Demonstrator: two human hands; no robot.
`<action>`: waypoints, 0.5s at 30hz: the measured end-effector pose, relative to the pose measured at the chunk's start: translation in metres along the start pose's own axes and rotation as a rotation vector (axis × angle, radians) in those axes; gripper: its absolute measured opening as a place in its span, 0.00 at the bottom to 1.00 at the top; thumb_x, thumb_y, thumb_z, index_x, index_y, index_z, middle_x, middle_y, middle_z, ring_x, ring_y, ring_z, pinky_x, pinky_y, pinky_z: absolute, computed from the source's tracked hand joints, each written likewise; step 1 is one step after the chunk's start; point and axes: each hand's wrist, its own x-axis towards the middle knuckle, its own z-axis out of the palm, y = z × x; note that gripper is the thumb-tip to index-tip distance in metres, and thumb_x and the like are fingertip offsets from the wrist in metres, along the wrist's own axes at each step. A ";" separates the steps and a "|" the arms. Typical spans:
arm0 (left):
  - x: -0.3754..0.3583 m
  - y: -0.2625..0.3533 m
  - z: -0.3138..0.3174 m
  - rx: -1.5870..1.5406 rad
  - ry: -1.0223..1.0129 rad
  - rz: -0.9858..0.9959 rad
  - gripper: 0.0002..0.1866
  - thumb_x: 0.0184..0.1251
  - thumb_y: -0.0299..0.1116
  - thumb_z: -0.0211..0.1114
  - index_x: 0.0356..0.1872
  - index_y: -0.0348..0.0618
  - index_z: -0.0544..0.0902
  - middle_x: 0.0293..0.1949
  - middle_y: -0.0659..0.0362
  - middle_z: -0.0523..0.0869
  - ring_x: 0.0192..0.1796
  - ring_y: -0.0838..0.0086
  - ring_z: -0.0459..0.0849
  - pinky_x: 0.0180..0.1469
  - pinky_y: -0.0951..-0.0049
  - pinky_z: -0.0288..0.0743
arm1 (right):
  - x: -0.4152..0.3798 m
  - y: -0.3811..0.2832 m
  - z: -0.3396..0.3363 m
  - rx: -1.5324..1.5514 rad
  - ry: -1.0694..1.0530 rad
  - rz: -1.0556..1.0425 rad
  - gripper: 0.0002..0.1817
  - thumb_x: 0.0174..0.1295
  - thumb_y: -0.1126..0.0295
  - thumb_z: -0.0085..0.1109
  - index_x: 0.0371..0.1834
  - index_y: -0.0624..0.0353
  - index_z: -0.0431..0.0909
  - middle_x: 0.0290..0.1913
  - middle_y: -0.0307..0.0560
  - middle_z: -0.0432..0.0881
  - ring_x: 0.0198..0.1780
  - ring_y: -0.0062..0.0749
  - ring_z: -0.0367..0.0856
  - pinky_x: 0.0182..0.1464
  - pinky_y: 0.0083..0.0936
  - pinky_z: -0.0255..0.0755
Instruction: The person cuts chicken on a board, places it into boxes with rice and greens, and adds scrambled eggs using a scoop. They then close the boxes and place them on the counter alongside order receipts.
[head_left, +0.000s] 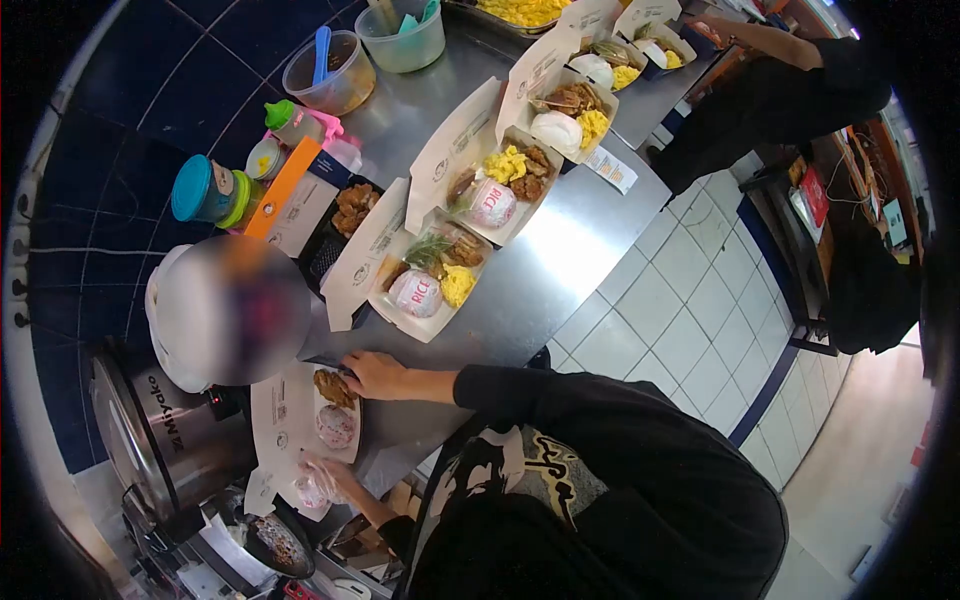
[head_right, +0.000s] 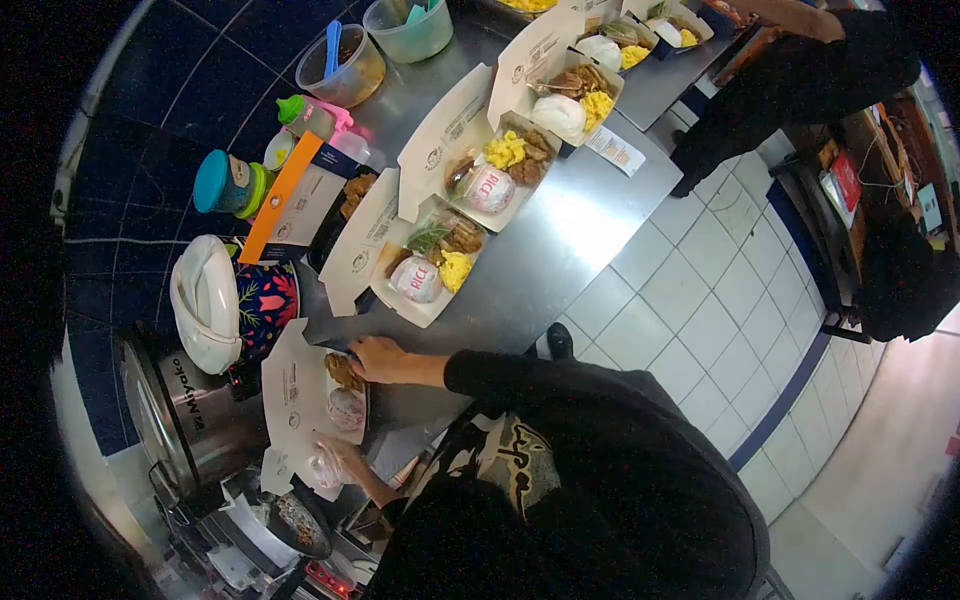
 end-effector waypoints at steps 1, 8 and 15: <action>-0.002 -0.010 0.012 0.045 0.121 0.143 0.21 0.70 0.42 0.44 0.59 0.46 0.69 0.50 0.41 0.76 0.46 0.48 0.78 0.44 0.53 0.72 | 0.004 0.001 0.000 -0.012 -0.084 0.012 0.18 0.58 0.65 0.52 0.47 0.67 0.71 0.47 0.61 0.74 0.44 0.56 0.77 0.46 0.42 0.74; -0.015 0.011 0.006 0.009 -0.080 0.214 0.19 0.67 0.40 0.52 0.56 0.47 0.72 0.49 0.46 0.78 0.46 0.53 0.79 0.45 0.54 0.74 | -0.052 0.006 -0.022 -0.027 -0.052 0.044 0.18 0.54 0.69 0.54 0.46 0.69 0.72 0.42 0.62 0.75 0.42 0.57 0.77 0.45 0.44 0.73; -0.013 0.092 -0.026 0.021 0.412 0.486 0.20 0.66 0.37 0.55 0.55 0.38 0.72 0.51 0.49 0.77 0.46 0.63 0.81 0.43 0.68 0.77 | -0.098 0.023 -0.066 0.078 0.228 0.057 0.21 0.59 0.64 0.54 0.51 0.69 0.71 0.40 0.64 0.76 0.40 0.56 0.78 0.43 0.39 0.71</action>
